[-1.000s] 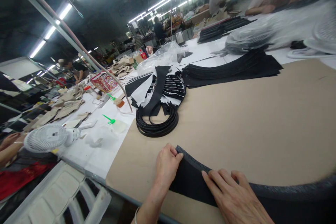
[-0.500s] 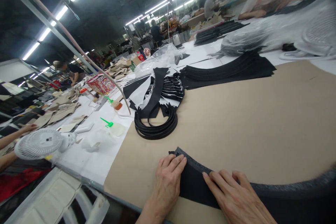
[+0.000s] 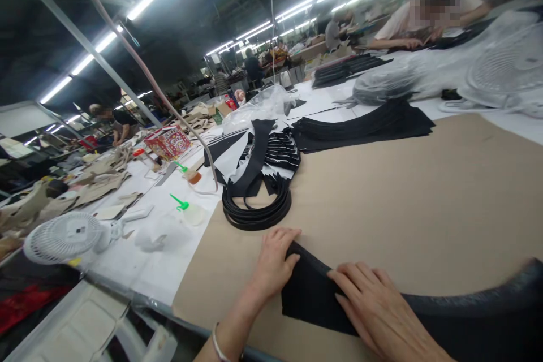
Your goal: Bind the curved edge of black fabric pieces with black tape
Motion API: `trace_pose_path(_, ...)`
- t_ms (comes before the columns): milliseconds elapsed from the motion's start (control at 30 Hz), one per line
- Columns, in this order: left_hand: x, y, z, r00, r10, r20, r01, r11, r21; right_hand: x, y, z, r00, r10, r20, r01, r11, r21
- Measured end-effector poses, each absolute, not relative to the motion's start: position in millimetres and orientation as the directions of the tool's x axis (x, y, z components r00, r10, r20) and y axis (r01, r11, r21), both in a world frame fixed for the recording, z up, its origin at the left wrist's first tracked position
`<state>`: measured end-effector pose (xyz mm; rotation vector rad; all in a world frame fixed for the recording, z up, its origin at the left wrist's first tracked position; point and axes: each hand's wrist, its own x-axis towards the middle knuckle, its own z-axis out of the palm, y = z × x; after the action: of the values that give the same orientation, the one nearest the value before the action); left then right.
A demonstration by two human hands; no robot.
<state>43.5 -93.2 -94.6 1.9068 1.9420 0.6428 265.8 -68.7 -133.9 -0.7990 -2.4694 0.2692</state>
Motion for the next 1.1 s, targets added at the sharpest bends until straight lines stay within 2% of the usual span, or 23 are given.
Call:
trace_pose_path(133,35,-76,-89,0.079,0.996,-0.052,0.865,-0.042,0.501,244,-63,-122,-0.674,0.705,0.22,0.583,0.691,-0.428)
trace_pose_path(233,32,-68,-87,0.12,0.987,-0.103,0.88,-0.058,0.472,228,-56,-110,-0.652,0.755,0.068,0.661,0.61,-0.437)
trace_pose_path(367,30,-63,-87,0.151,0.979,-0.134,0.884,-0.073,0.462,215,-48,-101,-0.621,0.784,-0.018,0.707,0.55,-0.444)
trace_pose_path(733,29,-67,-86,0.211,0.973,-0.091,0.847,-0.135,0.515,209,-41,-114,-0.613,0.789,0.045,0.675,0.552,-0.49)
trace_pose_path(1100,28,-69,-90,0.277,0.961,0.0,0.852,-0.246,0.462,215,-50,-125,-0.663,0.731,0.164,0.576,0.638,-0.511)
